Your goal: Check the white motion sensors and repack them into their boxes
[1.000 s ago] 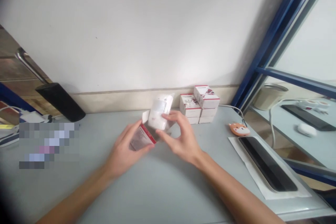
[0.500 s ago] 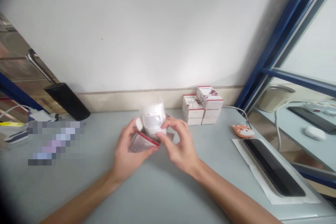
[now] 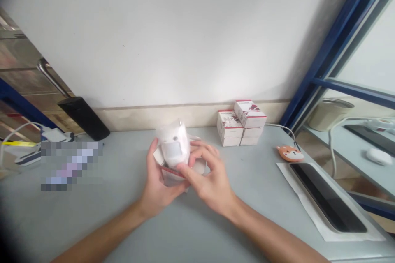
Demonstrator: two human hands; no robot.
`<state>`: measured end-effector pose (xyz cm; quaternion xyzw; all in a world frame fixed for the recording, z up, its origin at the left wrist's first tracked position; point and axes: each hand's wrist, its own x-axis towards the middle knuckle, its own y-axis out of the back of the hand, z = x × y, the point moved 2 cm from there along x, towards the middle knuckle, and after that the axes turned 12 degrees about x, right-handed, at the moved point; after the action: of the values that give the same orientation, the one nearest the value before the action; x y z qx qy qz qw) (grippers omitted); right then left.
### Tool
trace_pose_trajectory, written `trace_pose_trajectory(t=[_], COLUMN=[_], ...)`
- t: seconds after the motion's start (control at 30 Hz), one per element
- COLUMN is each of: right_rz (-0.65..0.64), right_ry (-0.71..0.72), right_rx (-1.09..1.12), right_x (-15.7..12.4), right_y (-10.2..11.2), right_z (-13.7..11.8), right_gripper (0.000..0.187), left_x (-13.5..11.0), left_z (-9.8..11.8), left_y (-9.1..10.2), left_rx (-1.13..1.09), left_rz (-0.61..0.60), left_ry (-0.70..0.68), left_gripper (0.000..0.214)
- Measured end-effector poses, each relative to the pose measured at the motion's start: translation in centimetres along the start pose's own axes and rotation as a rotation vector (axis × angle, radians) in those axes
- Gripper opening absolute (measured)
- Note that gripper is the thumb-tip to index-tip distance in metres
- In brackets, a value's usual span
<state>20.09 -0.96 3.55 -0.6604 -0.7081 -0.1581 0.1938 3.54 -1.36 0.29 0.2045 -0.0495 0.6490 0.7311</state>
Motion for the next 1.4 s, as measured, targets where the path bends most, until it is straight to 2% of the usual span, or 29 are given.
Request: trace_pose_trajectory(t=[0.1, 0.17, 0.23, 0.33, 0.47, 0.6, 0.7, 0.83, 0.97, 1.1, 1.2, 1.23, 1.3, 1.37, 1.4], right_rz=[-0.111, -0.162, -0.155, -0.119, -0.166, -0.111, -0.134, -0.207, -0.214, -0.392, -0.498, -0.499, -0.393, -0.172, -0.055], right_ry=[0.121, 0.264, 0.345, 0.344, 0.401, 0.402, 0.406, 0.477, 0.416, 0.216, 0.154, 0.175, 0.264, 0.359, 0.385], right_rx=[-0.214, -0.334, -0.368, -0.333, -0.350, -0.311, -0.327, -0.403, -0.427, -0.488, -0.442, -0.410, -0.360, -0.424, -0.527], right_x=[0.9, 1.4, 1.7, 1.8, 1.2, 0.8, 0.8, 1.0, 1.8, 2.3, 2.3, 2.4, 3.1, 4.3, 5.1], right_y=[0.6, 1.2, 1.7, 2.2, 1.6, 1.2, 1.1, 1.3, 2.1, 2.9, 3.3, 3.4, 4.2, 5.7, 6.5], right_z=[-0.7, -1.1, -1.3, -0.9, -0.4, -0.3, -0.4, -0.3, -0.4, -1.1, -1.8, -2.0, -2.2, -2.0, -1.7], right_gripper=[0.015, 0.007, 0.003, 0.018, 0.039, 0.032, 0.022, 0.027, 0.029, 0.039, 0.041, 0.040, 0.035, 0.031, 0.029], left_x=[0.1, 0.3, 0.4, 0.5, 0.5, 0.6, 0.6, 0.8, 1.4, 1.8, 1.9, 1.9, 1.9, 1.9, 1.9], left_z=[0.4, 0.3, 0.1, -0.2, 0.0, 0.0, -0.4, -0.2, 0.4, 1.0, 1.5, 1.6, 1.7, 1.7, 1.6], left_y=[-0.2, -0.1, 0.2, 0.7, 1.0, 0.8, 1.0, 1.5, 2.2, 2.7, 3.3, 3.5, 4.0, 4.4, 4.4], left_rx=[-0.095, -0.105, -0.063, 0.024, 0.127, 0.190, 0.197, 0.229, 0.271, 0.301, 0.458, 0.534, 0.656, 0.679, 0.657], left_rz=[0.026, 0.070, 0.116, 0.162, 0.176, 0.218, 0.248, 0.157, 0.113, 0.133, 0.119, 0.141, 0.240, 0.367, 0.410], left_ry=[0.050, 0.029, -0.021, -0.091, -0.201, -0.343, -0.422, -0.575, -0.571, -0.552, -0.700, -0.782, -0.906, -0.920, -0.893], left_gripper=[0.115, 0.105, 0.095, 0.096, 0.090, 0.076, 0.071, 0.059, 0.049, 0.048, 0.041, 0.041, 0.046, 0.048, 0.049])
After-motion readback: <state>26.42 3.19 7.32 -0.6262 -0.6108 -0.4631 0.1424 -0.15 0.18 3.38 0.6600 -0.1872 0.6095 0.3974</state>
